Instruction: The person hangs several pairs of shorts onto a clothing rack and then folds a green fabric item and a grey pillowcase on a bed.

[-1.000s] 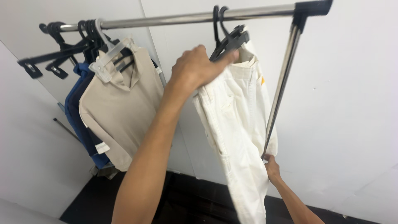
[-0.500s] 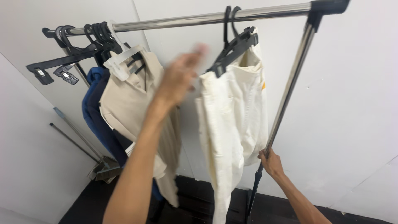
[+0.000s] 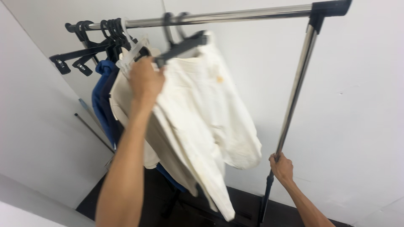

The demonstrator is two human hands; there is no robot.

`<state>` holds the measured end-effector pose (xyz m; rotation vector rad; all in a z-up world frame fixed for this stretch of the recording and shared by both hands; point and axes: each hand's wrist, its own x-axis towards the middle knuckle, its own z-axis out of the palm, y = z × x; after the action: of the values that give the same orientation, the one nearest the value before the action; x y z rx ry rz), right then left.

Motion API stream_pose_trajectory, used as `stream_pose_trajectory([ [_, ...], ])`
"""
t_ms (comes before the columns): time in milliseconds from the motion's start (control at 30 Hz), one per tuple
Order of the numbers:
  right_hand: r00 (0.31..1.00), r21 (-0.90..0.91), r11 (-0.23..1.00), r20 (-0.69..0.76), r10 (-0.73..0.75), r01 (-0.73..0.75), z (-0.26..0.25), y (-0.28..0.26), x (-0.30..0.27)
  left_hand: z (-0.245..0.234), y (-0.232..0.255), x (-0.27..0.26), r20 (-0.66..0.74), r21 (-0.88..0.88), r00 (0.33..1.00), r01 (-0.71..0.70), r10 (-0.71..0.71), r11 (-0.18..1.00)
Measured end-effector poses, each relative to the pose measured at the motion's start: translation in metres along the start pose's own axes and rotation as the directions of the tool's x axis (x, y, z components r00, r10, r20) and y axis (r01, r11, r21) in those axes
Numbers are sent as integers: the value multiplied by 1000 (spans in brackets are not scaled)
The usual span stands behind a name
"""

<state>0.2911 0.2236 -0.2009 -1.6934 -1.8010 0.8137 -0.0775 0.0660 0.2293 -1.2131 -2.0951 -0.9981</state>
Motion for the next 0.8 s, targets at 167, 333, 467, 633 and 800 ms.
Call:
stream_pose_trajectory([
  [167,997,32,997,38,64,-65,2,-3,7,-10,-95,46,35,129,981,185,-191,974],
  [333,999,49,998,9,44,-44,-3,3,9,0,-139,66,-41,260,969,244,-242,934],
  [467,999,-5,999,12,51,-51,-10,8,11,11,-177,78,-58,305,976,217,-210,927],
  [633,992,57,998,119,-45,39,-22,22,20,4,-200,82,-50,270,977,211,-205,939],
  [800,991,-25,998,121,62,-59,-12,26,32,-6,-175,56,-130,137,991,44,-26,990],
])
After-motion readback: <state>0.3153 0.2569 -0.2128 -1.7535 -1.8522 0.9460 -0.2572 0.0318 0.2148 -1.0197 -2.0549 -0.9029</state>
